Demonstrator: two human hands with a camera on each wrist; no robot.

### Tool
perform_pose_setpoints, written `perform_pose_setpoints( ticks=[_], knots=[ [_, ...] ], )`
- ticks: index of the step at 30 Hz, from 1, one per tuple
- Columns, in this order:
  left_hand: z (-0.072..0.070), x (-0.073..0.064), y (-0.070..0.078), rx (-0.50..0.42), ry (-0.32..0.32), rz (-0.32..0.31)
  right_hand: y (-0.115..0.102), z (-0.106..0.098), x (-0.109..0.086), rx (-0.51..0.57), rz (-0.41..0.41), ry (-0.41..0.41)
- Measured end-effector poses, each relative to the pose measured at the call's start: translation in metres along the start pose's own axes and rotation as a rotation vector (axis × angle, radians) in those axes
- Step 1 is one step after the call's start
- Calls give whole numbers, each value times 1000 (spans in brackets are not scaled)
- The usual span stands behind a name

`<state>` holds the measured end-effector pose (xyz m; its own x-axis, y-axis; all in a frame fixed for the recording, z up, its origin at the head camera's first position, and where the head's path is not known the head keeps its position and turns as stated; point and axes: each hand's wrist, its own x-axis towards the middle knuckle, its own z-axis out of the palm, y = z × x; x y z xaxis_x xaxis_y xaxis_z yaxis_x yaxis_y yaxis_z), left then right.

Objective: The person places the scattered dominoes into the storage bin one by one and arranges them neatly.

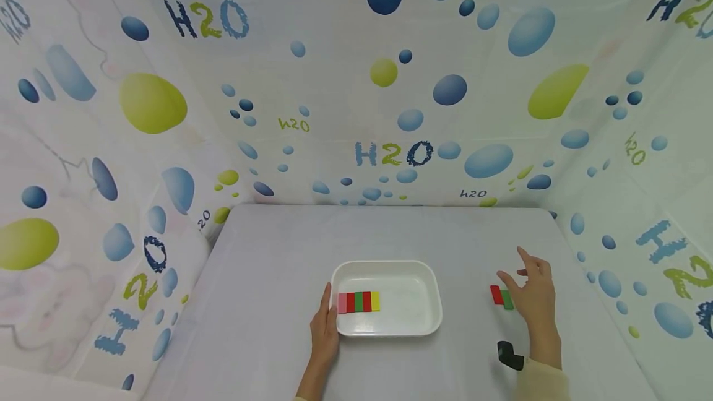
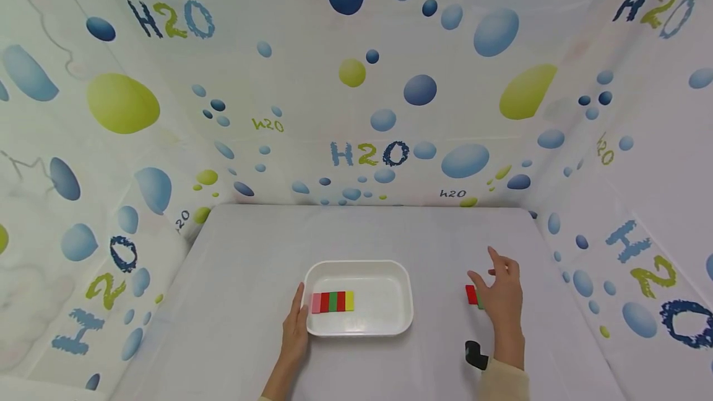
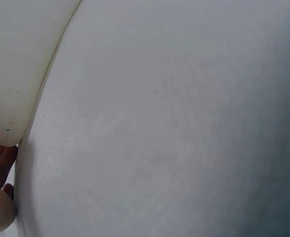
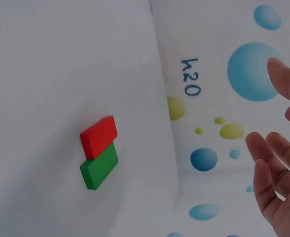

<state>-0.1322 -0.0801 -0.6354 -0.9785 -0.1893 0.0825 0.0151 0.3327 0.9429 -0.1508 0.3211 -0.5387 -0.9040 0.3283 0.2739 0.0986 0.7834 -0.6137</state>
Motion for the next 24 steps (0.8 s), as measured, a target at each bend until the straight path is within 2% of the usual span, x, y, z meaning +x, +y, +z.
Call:
perform_pose_setpoints(
  ticks=[4,8,12,19,24],
  knots=[
    [0,0,0,0,-6,2,20,-9,3,-20,68,-158],
    [-1,-1,1,-2,-3,7,38,-15,6,-33,110,-263],
    [-1,-1,2,-5,3,5,52,-17,8,-48,114,-358],
    [-1,-1,0,8,-1,11,64,-10,7,-58,110,-485],
    [0,-1,-1,3,-4,13,72,0,6,-61,167,-546]
  ],
)
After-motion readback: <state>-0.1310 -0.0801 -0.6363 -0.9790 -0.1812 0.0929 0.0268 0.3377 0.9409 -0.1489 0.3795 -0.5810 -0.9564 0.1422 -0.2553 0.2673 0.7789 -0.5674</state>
